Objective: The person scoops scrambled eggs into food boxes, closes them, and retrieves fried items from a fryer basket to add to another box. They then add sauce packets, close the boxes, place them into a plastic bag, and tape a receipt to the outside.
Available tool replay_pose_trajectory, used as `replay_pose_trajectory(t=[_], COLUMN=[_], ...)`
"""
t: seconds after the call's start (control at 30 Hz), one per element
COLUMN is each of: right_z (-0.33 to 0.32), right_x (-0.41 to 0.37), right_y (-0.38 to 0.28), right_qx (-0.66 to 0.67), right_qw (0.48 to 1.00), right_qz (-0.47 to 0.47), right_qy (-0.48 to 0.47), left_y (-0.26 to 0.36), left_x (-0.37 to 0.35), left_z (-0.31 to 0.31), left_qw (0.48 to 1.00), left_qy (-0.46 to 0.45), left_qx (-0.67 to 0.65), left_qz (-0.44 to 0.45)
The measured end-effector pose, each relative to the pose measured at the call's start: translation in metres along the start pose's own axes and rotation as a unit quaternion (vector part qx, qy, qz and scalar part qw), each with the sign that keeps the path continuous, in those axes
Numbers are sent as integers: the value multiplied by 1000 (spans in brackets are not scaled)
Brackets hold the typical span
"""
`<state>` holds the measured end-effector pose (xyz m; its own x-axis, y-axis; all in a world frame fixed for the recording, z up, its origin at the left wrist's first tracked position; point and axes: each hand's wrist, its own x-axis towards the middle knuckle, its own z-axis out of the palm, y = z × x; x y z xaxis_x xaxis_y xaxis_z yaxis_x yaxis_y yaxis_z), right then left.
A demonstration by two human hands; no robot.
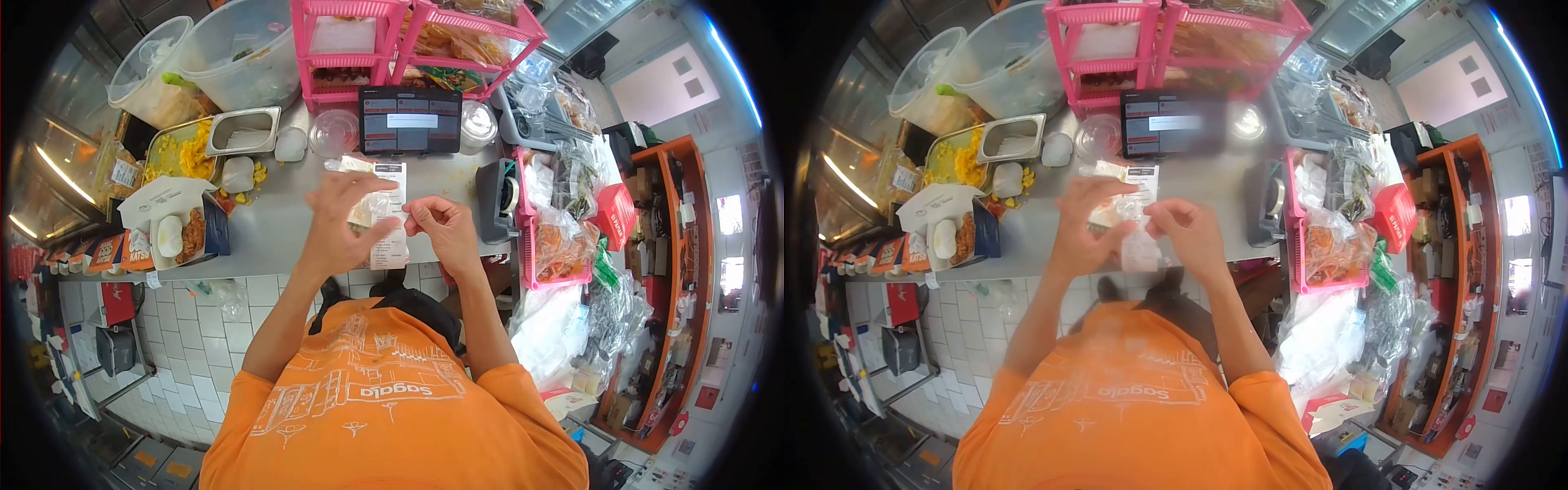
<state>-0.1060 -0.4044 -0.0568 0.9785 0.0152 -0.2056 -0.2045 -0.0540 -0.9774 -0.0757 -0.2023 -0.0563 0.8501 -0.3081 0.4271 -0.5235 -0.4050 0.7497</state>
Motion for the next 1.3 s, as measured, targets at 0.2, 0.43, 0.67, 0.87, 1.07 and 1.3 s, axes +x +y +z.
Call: replay_pose_trajectory(t=[0.2,0.43,0.67,0.87,1.07,1.3], right_z=[1,-18,-25,5,15,-84], right_x=[-9,-12,20,48,30,-44], right_y=[3,5,39,99,168,127], right_qx=[-2,-110,11,-33,179,71], right_qw=[1000,993,999,991,943,927], right_qz=[-19,27,21,127,282,103], right_qy=[9,19,31,-3,-10,353], left_y=[3,-10,-36,-38,-37,-18], left_x=[2,-5,-9,-5,-5,-10], left_z=[22,35,27,21,20,-1], left_qw=[984,978,971,971,973,992], left_qy=[-5,-34,-95,-147,-154,-53], left_qx=[-140,-167,219,188,170,113], left_qz=[-107,-121,18,-11,-20,10])
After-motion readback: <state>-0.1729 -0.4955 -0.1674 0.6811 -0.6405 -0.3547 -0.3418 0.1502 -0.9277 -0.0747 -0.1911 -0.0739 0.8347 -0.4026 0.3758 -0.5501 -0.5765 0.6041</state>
